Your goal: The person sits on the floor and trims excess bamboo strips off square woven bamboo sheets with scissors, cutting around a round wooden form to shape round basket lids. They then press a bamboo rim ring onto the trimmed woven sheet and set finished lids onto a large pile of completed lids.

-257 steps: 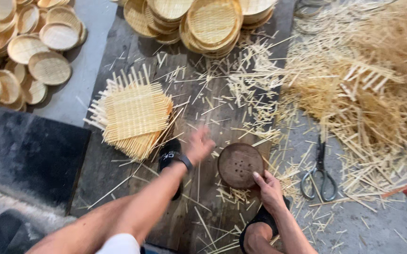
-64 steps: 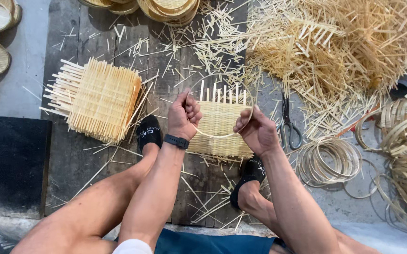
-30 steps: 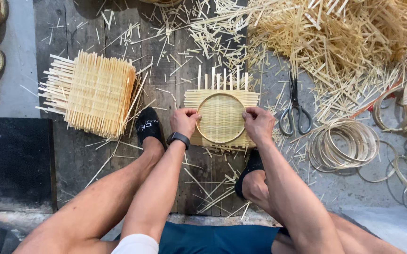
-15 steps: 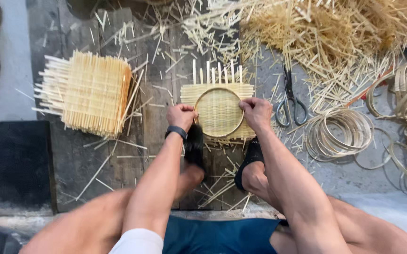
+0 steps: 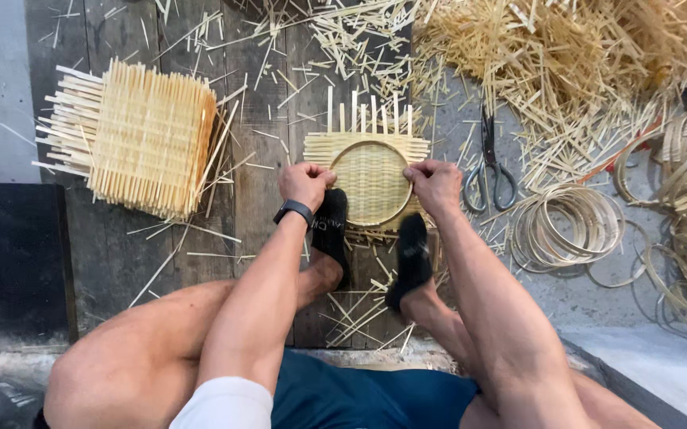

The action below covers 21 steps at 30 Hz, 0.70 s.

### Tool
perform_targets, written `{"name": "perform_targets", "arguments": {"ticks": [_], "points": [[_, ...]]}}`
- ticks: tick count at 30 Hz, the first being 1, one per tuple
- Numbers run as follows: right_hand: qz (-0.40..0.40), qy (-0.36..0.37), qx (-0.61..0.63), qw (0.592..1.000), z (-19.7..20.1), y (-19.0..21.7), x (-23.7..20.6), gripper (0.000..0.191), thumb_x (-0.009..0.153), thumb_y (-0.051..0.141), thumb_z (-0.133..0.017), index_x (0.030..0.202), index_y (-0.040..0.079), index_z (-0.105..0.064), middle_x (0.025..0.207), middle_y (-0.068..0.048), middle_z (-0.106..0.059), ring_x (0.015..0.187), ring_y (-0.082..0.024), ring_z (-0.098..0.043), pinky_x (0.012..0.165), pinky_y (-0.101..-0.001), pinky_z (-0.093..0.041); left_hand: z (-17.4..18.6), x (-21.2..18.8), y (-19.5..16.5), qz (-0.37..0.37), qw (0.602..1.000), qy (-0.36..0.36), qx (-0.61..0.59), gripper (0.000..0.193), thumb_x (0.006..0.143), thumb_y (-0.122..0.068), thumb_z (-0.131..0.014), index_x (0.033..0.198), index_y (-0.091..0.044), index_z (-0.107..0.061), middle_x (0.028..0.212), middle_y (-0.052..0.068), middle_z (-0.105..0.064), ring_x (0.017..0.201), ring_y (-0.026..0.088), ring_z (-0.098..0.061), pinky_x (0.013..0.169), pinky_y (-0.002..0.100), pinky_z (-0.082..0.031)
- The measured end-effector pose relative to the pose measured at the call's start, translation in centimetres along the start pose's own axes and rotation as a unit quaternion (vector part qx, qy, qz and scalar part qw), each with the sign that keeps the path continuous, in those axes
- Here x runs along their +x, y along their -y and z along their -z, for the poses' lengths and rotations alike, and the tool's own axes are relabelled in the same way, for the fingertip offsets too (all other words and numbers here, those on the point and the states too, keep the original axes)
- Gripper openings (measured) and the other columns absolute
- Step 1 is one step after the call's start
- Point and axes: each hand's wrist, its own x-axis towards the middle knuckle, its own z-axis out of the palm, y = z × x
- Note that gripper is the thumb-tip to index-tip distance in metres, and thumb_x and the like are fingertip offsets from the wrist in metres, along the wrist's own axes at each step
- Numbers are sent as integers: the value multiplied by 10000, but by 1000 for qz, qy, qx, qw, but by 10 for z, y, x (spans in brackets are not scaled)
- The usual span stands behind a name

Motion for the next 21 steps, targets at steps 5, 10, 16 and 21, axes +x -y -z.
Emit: {"name": "perform_targets", "arguments": {"ticks": [5,10,16,21], "points": [[16,38,12,999,7,-8,11,197,814,181,-862,970,67,-824,794,-77,-781,692,-95,-685,662,-271,-554,-7,8,12,-21,999,11,-35,150,729,-204,-884,776,-84,-810,711,47,-776,626,121,-712,639,282,-565],[74,53,-20,996,21,15,8,182,827,200,-839,968,86,-829,844,-63,-768,796,-176,-708,752,-341,-574,3,20,10,-21,992,65,-106,212,712,-259,-899,798,-89,-804,720,24,-781,627,104,-702,622,296,-578],[346,239,-204,884,-10,62,-46,1068,635,446,-844,1468,-59,-406,1472,-296,-359,1415,-460,-312,1186,-538,-295,-3,37,-30,-362,918,8,164,252,797,-270,-834,944,-67,-808,1011,117,-736,988,321,-629,901,412,-502],[451,140,-479,740,-53,52,-54,1020,825,704,-574,1449,-93,-448,1555,-346,-319,1490,-500,-211,1212,-626,-189,-43,47,-34,-359,930,76,31,186,984,-242,-684,1045,-130,-819,1072,96,-728,972,306,-626,901,419,-479]]}}
